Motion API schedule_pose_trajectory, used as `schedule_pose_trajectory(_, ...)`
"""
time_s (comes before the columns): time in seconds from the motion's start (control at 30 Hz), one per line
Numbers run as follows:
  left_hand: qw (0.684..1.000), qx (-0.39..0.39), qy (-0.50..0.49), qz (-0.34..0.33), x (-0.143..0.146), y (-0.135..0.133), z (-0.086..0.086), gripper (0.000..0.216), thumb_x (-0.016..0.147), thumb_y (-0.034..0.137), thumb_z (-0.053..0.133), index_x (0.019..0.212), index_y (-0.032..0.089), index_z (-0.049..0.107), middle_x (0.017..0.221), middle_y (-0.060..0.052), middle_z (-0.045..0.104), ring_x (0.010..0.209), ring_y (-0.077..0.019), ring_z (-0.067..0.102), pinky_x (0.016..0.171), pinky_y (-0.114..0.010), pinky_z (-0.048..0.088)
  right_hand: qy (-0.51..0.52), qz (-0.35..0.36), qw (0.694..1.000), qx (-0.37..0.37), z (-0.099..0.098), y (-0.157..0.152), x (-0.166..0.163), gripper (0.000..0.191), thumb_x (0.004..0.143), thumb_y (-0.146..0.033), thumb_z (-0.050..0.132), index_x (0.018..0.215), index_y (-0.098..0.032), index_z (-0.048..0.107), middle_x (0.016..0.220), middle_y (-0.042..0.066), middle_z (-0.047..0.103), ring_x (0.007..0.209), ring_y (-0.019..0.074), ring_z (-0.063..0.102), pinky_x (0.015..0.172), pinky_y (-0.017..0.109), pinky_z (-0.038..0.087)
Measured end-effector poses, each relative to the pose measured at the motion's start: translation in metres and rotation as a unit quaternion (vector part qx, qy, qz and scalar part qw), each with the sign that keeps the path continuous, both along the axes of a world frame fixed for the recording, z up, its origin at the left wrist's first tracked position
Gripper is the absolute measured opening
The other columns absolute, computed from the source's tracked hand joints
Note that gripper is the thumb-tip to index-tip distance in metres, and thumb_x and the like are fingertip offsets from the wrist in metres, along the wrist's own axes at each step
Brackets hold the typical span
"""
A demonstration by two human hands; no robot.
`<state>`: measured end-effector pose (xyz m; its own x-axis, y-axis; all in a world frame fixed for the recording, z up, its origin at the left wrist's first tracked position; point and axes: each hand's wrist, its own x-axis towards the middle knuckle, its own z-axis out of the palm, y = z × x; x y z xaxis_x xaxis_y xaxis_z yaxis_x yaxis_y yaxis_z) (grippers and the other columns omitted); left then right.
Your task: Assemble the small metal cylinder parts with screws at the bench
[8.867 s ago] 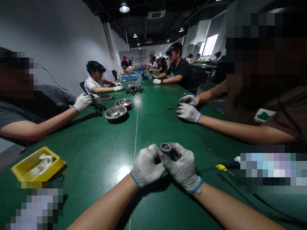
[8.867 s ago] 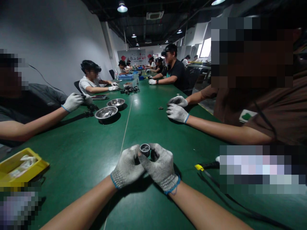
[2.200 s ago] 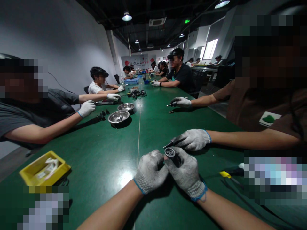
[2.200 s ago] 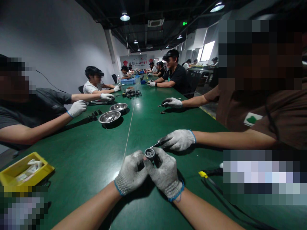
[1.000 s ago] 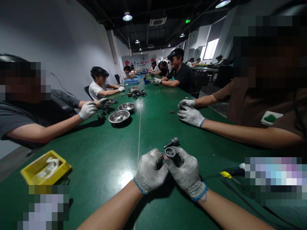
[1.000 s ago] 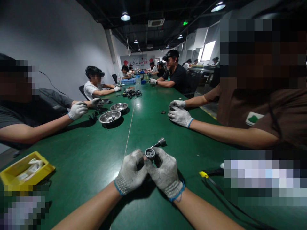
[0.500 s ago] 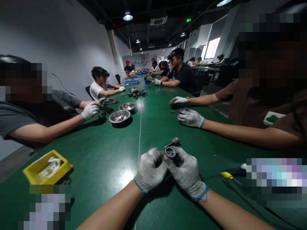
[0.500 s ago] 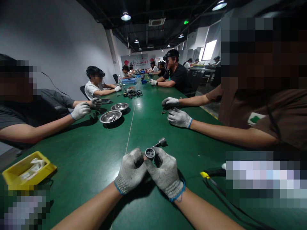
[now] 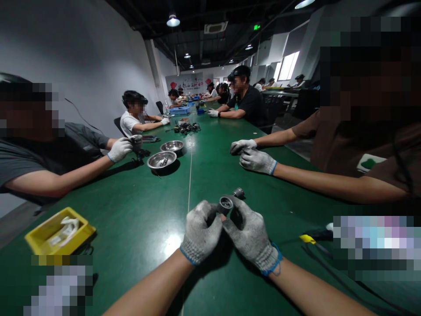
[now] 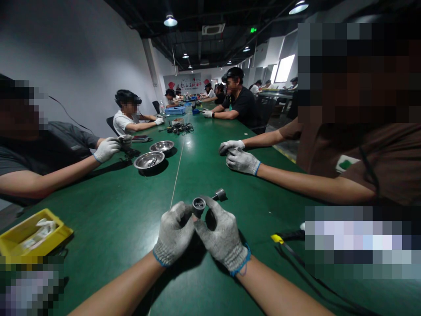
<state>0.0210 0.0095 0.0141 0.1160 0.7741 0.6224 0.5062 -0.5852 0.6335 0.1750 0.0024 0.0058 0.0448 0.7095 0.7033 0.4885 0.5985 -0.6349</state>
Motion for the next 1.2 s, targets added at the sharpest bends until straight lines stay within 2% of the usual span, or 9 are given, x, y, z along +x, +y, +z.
schedule_pose_trajectory(0.07,0.999,-0.034,-0.021,0.008,0.000,0.000,0.003,0.014,0.087,0.021,0.061,0.085,0.019,0.075,0.072,-0.001,0.066,0.064,-0.0136,0.061,0.062,-0.024,0.046,-0.004,-0.001,1.000,-0.018,0.001,-0.001,0.000,0.045,0.095,-0.048,0.065,0.127,-0.016,0.067,0.063,-0.003,0.067,0.046,0.0145,0.060,0.046,0.025,0.050)
schedule_pose_trajectory(0.17,0.993,-0.095,-0.067,0.038,-0.001,0.005,0.008,0.019,0.091,0.031,0.062,0.085,0.018,0.075,0.071,-0.001,0.068,0.065,-0.0144,0.062,0.064,-0.025,0.047,0.010,-0.011,1.000,-0.018,0.002,0.000,0.000,0.046,0.097,-0.048,0.061,0.129,-0.014,0.064,0.057,-0.008,0.054,0.042,0.0117,0.051,0.043,0.023,0.043)
schedule_pose_trajectory(0.4,0.939,-0.145,-0.248,0.188,-0.030,0.041,0.015,0.027,0.079,0.042,0.069,0.083,0.017,0.076,0.070,-0.002,0.070,0.068,-0.0176,0.061,0.065,-0.027,0.047,0.032,-0.039,0.999,-0.006,-0.001,0.005,-0.001,0.031,0.098,-0.036,0.058,0.121,-0.016,0.066,0.060,-0.006,0.057,0.048,0.0126,0.055,0.046,0.023,0.045)
schedule_pose_trajectory(0.53,0.902,-0.176,-0.312,0.242,-0.049,0.056,0.020,0.029,0.075,0.046,0.069,0.076,0.017,0.071,0.053,0.004,0.053,0.052,-0.0124,0.046,0.051,-0.024,0.036,0.034,-0.036,0.999,-0.006,-0.005,0.007,0.001,0.027,0.097,-0.034,0.059,0.117,-0.017,0.068,0.061,-0.005,0.058,0.049,0.0130,0.057,0.047,0.023,0.046)
schedule_pose_trajectory(0.73,0.862,-0.160,-0.384,0.289,-0.077,0.074,0.033,0.031,0.069,0.049,0.069,0.071,0.019,0.062,0.051,0.006,0.048,0.045,-0.0100,0.040,0.045,-0.022,0.029,0.093,-0.050,0.994,-0.038,-0.010,0.011,0.001,0.040,0.097,-0.037,0.058,0.131,-0.016,0.059,0.071,-0.002,0.066,0.056,0.0146,0.062,0.054,0.025,0.051)
schedule_pose_trajectory(0.83,0.867,-0.171,-0.324,0.338,-0.105,0.082,0.040,0.029,0.071,0.046,0.067,0.076,0.018,0.067,0.053,0.005,0.050,0.048,-0.0125,0.044,0.049,-0.024,0.036,0.157,-0.101,0.980,-0.070,-0.012,0.016,0.002,0.051,0.096,-0.043,0.059,0.139,-0.017,0.053,0.083,0.002,0.072,0.069,0.0181,0.068,0.065,0.029,0.057)
schedule_pose_trajectory(0.97,0.902,-0.169,-0.052,0.394,-0.142,0.080,0.043,0.030,0.082,0.042,0.061,0.087,0.016,0.077,0.076,-0.008,0.072,0.076,-0.0240,0.066,0.069,-0.032,0.048,0.169,-0.207,0.956,-0.120,-0.015,0.027,0.010,0.052,0.092,-0.045,0.056,0.137,-0.018,0.057,0.109,0.012,0.074,0.095,0.0266,0.073,0.087,0.042,0.059)
schedule_pose_trajectory(1.1,0.842,-0.220,0.163,0.464,-0.156,0.070,0.040,0.043,0.093,0.041,0.050,0.116,0.017,0.078,0.110,-0.018,0.077,0.103,-0.0371,0.068,0.083,-0.043,0.051,0.088,-0.251,0.948,-0.174,-0.018,0.038,0.016,0.053,0.089,-0.041,0.054,0.135,-0.015,0.060,0.130,0.020,0.066,0.118,0.0335,0.067,0.103,0.050,0.053)
schedule_pose_trajectory(1.2,0.802,-0.249,0.255,0.478,-0.157,0.066,0.036,0.044,0.096,0.040,0.047,0.122,0.021,0.077,0.122,-0.019,0.073,0.113,-0.0406,0.064,0.089,-0.049,0.050,-0.024,-0.239,0.948,-0.211,-0.020,0.041,0.016,0.056,0.088,-0.039,0.059,0.140,-0.019,0.058,0.145,0.020,0.057,0.132,0.0368,0.058,0.108,0.053,0.049)
